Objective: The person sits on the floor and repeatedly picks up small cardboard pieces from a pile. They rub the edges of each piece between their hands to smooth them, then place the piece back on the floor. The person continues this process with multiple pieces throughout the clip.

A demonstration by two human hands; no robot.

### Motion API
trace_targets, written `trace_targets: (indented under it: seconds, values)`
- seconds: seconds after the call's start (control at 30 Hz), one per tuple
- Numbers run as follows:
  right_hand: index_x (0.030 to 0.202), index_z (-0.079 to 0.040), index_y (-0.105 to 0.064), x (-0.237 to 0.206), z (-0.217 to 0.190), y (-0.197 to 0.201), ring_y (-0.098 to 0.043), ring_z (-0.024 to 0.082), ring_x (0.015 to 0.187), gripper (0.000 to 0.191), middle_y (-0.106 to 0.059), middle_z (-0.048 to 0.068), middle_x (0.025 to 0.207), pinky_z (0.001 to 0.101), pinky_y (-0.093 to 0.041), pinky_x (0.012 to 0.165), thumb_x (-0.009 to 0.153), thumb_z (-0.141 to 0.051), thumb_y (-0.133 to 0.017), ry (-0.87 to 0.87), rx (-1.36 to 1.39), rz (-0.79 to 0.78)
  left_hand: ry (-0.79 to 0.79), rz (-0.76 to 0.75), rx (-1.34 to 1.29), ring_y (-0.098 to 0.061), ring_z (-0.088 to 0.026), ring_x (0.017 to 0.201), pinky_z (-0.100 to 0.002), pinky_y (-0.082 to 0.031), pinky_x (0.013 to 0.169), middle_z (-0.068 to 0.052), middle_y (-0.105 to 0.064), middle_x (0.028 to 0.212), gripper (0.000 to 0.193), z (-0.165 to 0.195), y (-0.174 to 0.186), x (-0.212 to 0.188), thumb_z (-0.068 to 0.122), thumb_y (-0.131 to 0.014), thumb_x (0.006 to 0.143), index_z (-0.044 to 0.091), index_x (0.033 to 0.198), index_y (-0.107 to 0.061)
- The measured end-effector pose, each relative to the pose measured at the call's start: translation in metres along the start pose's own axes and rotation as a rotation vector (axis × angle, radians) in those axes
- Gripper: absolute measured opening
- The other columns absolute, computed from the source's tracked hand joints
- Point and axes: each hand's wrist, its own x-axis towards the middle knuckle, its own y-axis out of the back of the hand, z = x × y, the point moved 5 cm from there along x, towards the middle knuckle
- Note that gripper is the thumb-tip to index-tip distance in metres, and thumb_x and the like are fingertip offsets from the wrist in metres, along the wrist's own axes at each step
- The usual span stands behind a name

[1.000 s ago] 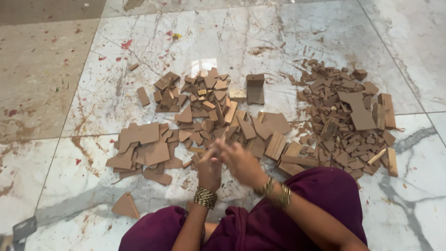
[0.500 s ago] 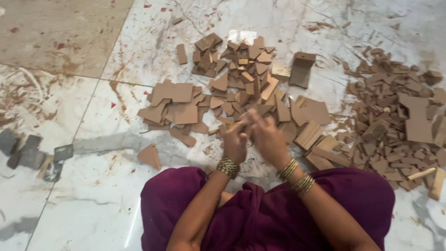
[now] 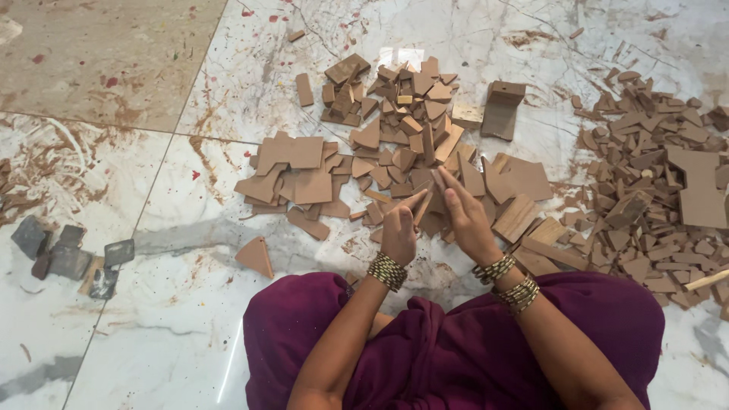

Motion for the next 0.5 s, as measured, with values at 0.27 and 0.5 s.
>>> trace_targets:
  seconds: [0.27, 0.5]
  values:
    - [0.157, -0.01, -0.04, -0.005, -0.003, 0.0, -0.061, 0.034, 0.121, 0.051, -0.061, 0.022, 0.133, 0.0411, -0.048, 0.099, 0.111, -0.03, -0.046, 0.471, -0.05, 0.065, -0.151, -0.202, 0.057, -0.074, -0.026, 0.107, -0.036, -0.059, 0.088, -0.019, -0.072, 0.119, 0.065, 0.04, -0.008, -0.001, 0.032, -0.077, 0.09, -0.002, 0.141, -0.054]
    - [0.156, -0.02, -0.046, -0.006, -0.004, 0.005, -0.066, 0.029, 0.096, 0.051, -0.063, 0.016, 0.107, 0.0402, -0.052, 0.087, 0.106, -0.029, -0.046, 0.281, -0.223, 0.03, -0.013, -0.204, 0.078, -0.074, -0.028, 0.103, -0.035, -0.058, 0.087, -0.019, -0.073, 0.124, 0.063, 0.004, -0.009, 0.003, 0.004, -0.055, 0.086, 0.006, 0.149, -0.055]
